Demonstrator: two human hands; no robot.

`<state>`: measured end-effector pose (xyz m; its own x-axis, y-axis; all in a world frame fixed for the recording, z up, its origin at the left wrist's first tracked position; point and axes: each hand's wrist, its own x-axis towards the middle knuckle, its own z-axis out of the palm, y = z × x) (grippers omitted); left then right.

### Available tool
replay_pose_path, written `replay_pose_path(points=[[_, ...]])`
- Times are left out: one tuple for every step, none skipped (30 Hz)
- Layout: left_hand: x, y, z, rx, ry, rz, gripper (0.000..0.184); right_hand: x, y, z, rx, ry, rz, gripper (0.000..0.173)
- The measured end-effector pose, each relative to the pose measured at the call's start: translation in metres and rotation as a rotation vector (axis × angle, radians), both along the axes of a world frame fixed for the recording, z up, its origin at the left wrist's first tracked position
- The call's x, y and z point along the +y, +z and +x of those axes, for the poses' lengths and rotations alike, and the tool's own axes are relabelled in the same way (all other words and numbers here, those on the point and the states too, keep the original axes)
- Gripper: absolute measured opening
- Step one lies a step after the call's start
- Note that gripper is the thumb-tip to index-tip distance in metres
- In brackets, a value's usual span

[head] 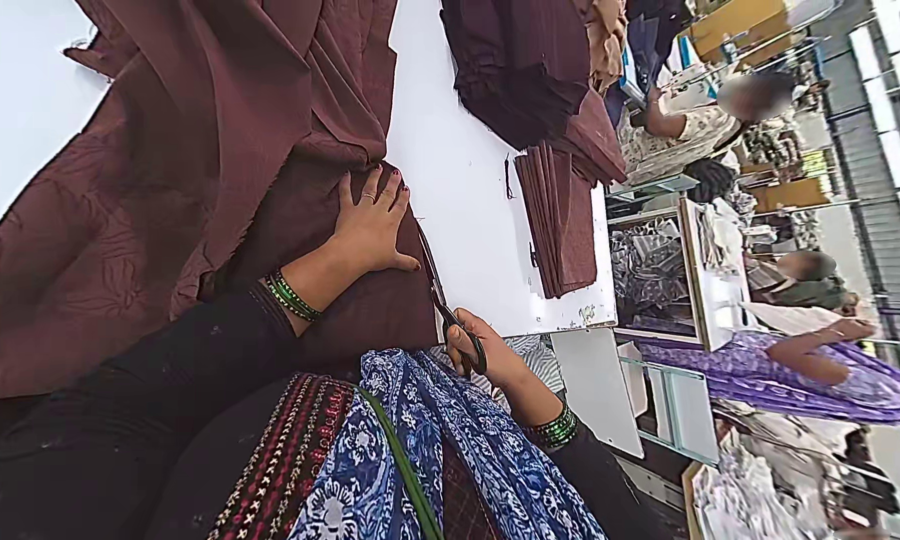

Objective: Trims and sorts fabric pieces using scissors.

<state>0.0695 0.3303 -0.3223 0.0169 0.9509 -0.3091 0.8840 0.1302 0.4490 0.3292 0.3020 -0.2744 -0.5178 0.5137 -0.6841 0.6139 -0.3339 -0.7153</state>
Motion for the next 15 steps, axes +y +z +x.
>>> replay_pose_path(points=[[0.0, 0.0, 0.0, -0.002, 0.002, -0.001, 0.127, -0.001, 0.001, -0.002, 0.001, -0.02, 0.002, 0.044], [0.001, 0.0, 0.0, -0.007, 0.004, -0.004, 0.127, -0.001, 0.002, -0.002, 0.002, -0.022, 0.001, 0.043], [0.001, 0.0, 0.0, -0.014, 0.004, -0.008, 0.127, 0.0, 0.002, -0.001, -0.002, -0.011, -0.007, 0.048], [0.001, 0.0, -0.001, -0.018, 0.003, -0.011, 0.127, 0.002, 0.001, -0.001, -0.007, 0.01, -0.019, 0.055], [0.001, 0.0, -0.001, -0.016, 0.002, -0.01, 0.127, 0.004, 0.001, -0.001, -0.013, 0.035, -0.03, 0.064], [0.001, 0.0, -0.001, -0.013, 0.001, -0.009, 0.128, 0.007, 0.0, -0.002, -0.022, 0.058, -0.035, 0.073], [0.0, 0.0, -0.001, -0.014, 0.001, -0.006, 0.128, 0.009, 0.0, -0.004, -0.022, 0.062, -0.034, 0.074], [0.0, 0.0, -0.001, -0.014, 0.001, -0.007, 0.127, 0.01, 0.0, -0.007, -0.012, 0.043, -0.03, 0.066], [0.0, 0.0, -0.001, -0.016, 0.002, -0.006, 0.127, 0.009, 0.0, -0.009, 0.002, 0.007, -0.021, 0.055], [0.0, 0.0, -0.001, -0.017, 0.002, -0.005, 0.127, 0.008, 0.0, -0.012, 0.011, -0.025, -0.013, 0.046], [0.0, 0.0, -0.001, -0.015, 0.001, -0.006, 0.127, 0.007, 0.001, -0.014, 0.016, -0.05, -0.004, 0.04], [0.001, 0.0, -0.001, -0.013, 0.001, -0.009, 0.127, 0.005, 0.001, -0.015, 0.016, -0.068, 0.006, 0.035], [0.001, 0.0, -0.001, -0.011, -0.001, -0.008, 0.127, 0.004, 0.001, -0.016, 0.013, -0.086, 0.021, 0.033], [0.0, 0.0, -0.001, -0.005, -0.004, -0.006, 0.127, 0.004, 0.0, -0.015, 0.014, -0.105, 0.04, 0.032], [0.0, 0.0, -0.001, -0.002, -0.003, -0.001, 0.127, 0.005, -0.002, -0.013, 0.029, -0.123, 0.053, 0.033]])
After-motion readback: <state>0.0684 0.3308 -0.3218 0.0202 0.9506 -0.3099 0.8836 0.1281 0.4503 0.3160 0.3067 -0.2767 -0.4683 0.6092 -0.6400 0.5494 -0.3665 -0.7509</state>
